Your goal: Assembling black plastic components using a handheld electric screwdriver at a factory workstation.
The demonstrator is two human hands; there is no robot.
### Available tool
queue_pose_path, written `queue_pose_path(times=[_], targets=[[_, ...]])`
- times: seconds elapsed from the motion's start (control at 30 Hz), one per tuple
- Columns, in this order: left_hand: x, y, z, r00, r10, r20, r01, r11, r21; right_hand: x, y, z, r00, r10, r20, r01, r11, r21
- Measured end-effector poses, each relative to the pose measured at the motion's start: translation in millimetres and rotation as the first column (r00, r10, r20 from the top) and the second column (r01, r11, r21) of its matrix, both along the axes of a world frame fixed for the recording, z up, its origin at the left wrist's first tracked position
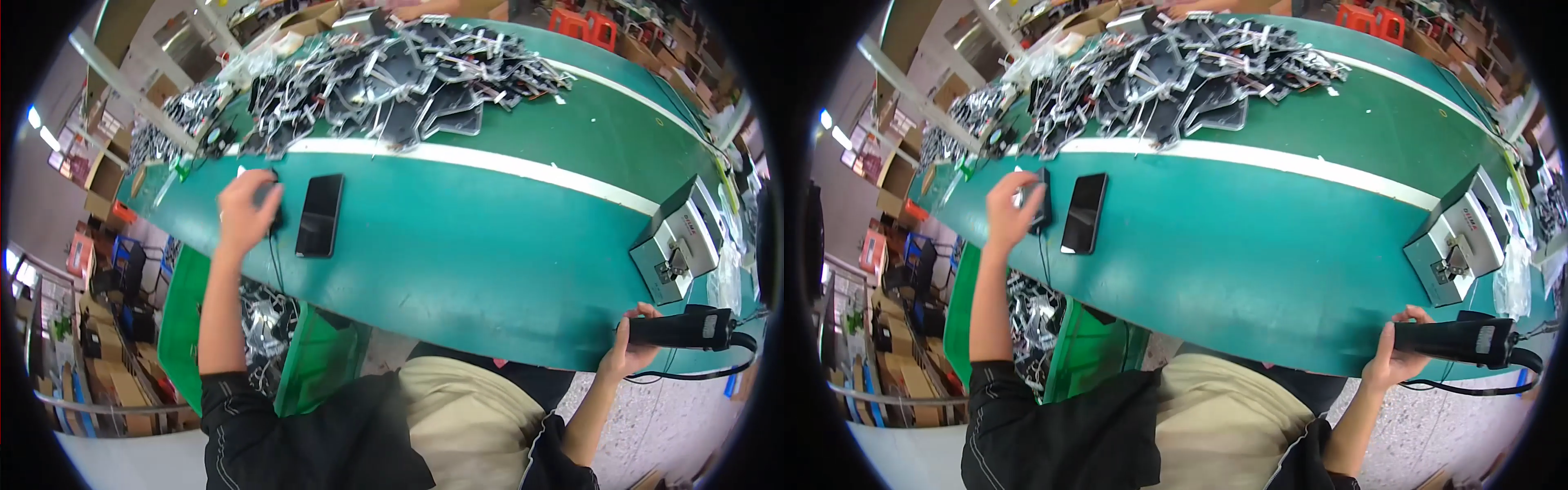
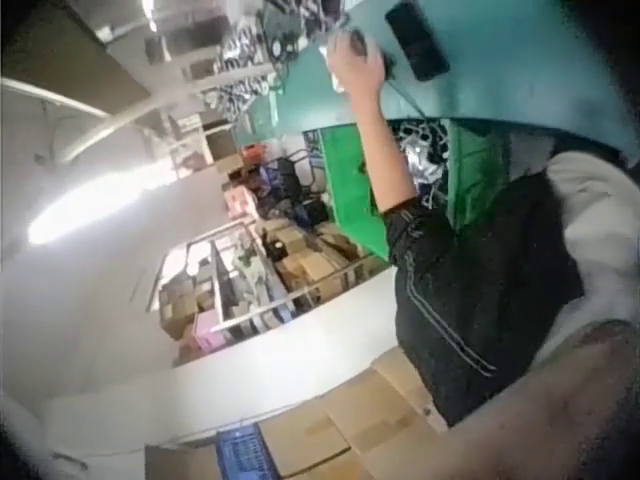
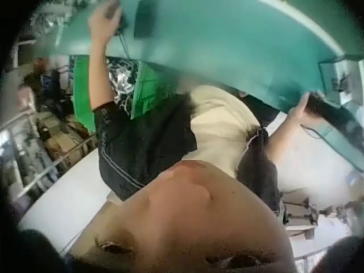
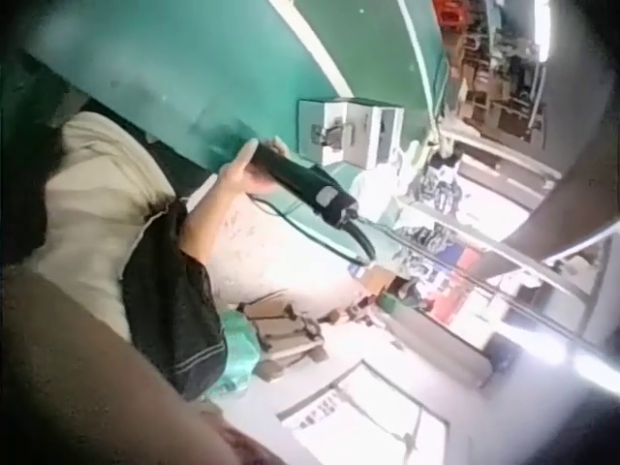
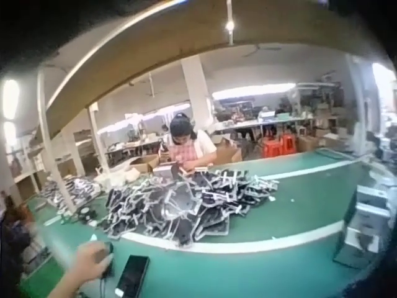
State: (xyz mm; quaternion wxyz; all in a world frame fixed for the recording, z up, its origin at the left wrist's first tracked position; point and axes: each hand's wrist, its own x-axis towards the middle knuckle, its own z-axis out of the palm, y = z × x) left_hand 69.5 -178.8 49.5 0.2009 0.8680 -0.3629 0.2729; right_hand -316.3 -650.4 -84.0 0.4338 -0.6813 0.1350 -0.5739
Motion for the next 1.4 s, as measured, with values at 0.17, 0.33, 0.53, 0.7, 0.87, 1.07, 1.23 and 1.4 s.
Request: queue_pose_path(times=[0.17, 0.33, 0.53, 0.7, 0.87, 1.07, 1.23, 1.4], targets=[[37.5, -158.0, -21.7, 0.924, -0.382, 0.002, 0.382, 0.923, -0.045, -1.0, 8.5, 2.7, 0.999, -0.007, -0.034, 0.008, 0.999, 0.033], [-16.7, -260.0, -55.6, 0.795, -0.606, 0.016, 0.606, 0.793, -0.052, -15.3, 18.1, 16.0, 0.926, -0.378, -0.025, 0.351, 0.882, -0.315], [-51.5, -250.8, -91.0, 0.693, -0.701, -0.171, 0.673, 0.713, -0.197, -33.4, 81.9, 60.5, 0.886, -0.089, -0.456, -0.234, 0.762, -0.604], [-42.3, -243.0, -107.7, 0.634, -0.759, -0.148, 0.715, 0.648, -0.261, 125.0, 96.2, 115.1, 0.772, 0.117, -0.624, -0.532, 0.655, -0.536], [-35.5, -239.3, -106.9, 0.598, -0.795, -0.102, 0.609, 0.533, -0.588, 265.4, 94.9, 90.2, 0.741, 0.493, -0.456, -0.639, 0.726, -0.253], [-16.1, -231.9, -101.8, 0.476, -0.846, -0.242, 0.366, 0.440, -0.820, 319.3, 153.7, 42.0, 0.702, 0.645, -0.303, -0.712, 0.626, -0.317], [-33.2, -215.1, -101.7, 0.363, -0.896, -0.257, 0.288, 0.370, -0.883, 309.5, 154.3, 35.9, 0.540, 0.805, -0.247, -0.830, 0.461, -0.313], [-48.9, -229.2, -102.6, 0.193, -0.951, -0.240, 0.196, 0.277, -0.941, 315.5, 143.5, 29.7, 0.579, 0.785, -0.218, -0.776, 0.450, -0.441]])
